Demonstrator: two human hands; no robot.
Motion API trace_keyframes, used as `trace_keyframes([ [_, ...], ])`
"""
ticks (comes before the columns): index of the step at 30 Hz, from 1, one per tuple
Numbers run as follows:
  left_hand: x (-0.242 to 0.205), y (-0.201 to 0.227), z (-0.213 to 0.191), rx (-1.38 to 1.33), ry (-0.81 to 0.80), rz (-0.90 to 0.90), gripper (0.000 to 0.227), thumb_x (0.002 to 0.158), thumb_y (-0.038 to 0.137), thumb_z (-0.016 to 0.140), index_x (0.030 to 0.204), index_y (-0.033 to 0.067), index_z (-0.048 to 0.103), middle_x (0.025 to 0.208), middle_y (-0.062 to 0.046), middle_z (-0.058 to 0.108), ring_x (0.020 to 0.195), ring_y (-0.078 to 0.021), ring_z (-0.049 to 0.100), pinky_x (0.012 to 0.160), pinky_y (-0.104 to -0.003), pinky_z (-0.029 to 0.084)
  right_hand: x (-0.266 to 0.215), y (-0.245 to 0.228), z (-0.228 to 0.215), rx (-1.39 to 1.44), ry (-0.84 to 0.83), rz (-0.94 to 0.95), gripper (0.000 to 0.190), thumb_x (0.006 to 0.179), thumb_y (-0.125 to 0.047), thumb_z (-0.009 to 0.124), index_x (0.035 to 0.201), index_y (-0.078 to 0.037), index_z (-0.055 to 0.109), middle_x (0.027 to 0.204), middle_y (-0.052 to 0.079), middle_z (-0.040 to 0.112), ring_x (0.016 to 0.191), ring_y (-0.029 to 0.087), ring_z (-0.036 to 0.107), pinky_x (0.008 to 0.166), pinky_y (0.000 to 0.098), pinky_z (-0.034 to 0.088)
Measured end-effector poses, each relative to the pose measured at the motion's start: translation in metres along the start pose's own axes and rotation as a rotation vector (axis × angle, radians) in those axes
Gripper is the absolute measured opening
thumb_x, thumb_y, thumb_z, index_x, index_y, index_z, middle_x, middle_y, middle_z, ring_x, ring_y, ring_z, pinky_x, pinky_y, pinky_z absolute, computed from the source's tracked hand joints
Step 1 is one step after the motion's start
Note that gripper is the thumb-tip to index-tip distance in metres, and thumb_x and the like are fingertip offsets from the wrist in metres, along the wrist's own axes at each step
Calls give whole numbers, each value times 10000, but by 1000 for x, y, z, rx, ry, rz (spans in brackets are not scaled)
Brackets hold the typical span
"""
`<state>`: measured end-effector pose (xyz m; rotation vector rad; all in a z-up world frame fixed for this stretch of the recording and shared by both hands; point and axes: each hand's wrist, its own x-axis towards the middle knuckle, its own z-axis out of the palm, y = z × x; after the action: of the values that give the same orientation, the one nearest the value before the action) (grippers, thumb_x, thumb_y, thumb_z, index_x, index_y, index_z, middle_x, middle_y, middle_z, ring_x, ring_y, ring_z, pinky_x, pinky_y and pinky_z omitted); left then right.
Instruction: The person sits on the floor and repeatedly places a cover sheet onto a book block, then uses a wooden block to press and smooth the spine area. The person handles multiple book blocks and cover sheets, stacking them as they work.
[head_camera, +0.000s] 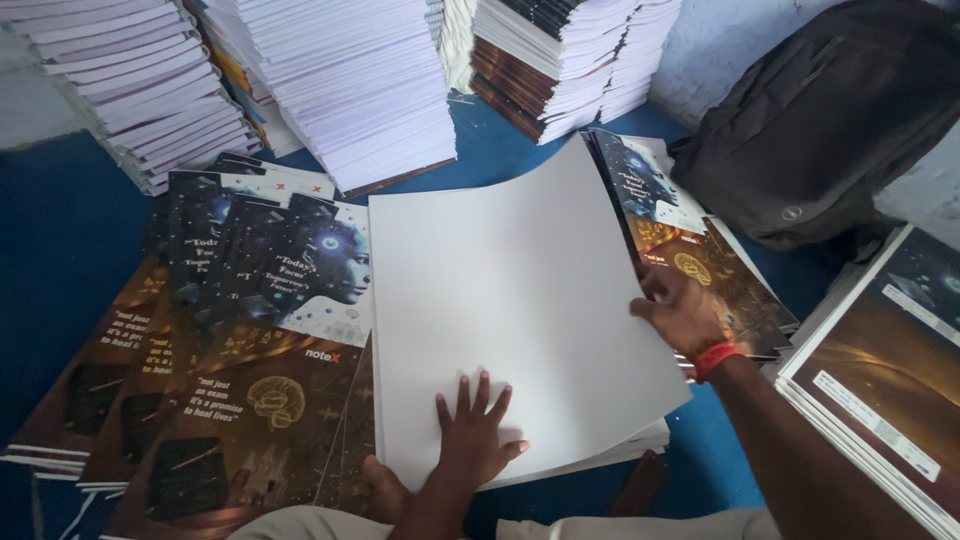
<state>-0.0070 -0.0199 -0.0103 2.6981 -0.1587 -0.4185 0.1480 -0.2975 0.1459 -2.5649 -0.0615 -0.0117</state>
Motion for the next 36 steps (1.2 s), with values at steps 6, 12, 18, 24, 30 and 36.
trace_keyframes([
  [6, 20, -5, 21, -91, 54, 95, 770, 973, 585, 547, 1596, 207, 299, 1698, -86, 182, 1575, -359, 51, 1224, -669, 15, -15, -36, 26, 278, -114, -568, 224, 942, -210, 782, 1017, -66, 628, 1531, 213, 576, 1421, 299, 566, 1108, 410, 451],
  [12, 56, -28, 33, -738, 186, -70, 603, 1062, 545, 306, 1508, 187, 498, 1529, -74, 530, 1475, -283, 417, 1247, -578, 70, -22, -64, 94, 46, -223, -599, 586, 890, -277, 794, 1393, -249, 494, 1551, 156, 512, 1389, 388, 451, 1108, 497, 382],
  [18, 49, -35, -11, -1516, 198, -161, 503, 1032, 452, 459, 1172, 64, 746, 1104, -96, 757, 1006, -200, 698, 892, -355, 552, -39, -101, 116, -260, -361, -518, 786, 821, -186, 751, 1530, -180, 413, 1530, 80, 463, 1514, 360, 255, 1206, 559, 257],
  [24, 35, -15, -37, -881, 398, -365, 444, 857, 485, 775, 852, 40, 786, 734, -142, 732, 690, -281, 695, 713, -417, 545, -30, -87, 148, -487, -314, -745, 668, 755, -246, 785, 1385, -169, 577, 1603, 123, 415, 1502, 372, 297, 1159, 573, 282],
  [30, 38, -17, -38, -859, 376, -462, 467, 849, 452, 791, 773, -4, 725, 748, -190, 737, 703, -333, 701, 712, -434, 550, 38, -37, 176, -489, -48, -773, 416, 909, -212, 726, 1313, -206, 627, 1476, 80, 609, 1424, 278, 496, 1207, 413, 406],
  [36, 43, -21, -32, -905, 371, -493, 397, 826, 401, 803, 697, 36, 716, 662, -152, 725, 632, -303, 726, 671, -432, 564, 89, -43, 148, -87, -162, -551, 962, 705, -412, 882, 1517, -122, 453, 1555, 291, 370, 1442, 437, 396, 1183, 451, 373],
])
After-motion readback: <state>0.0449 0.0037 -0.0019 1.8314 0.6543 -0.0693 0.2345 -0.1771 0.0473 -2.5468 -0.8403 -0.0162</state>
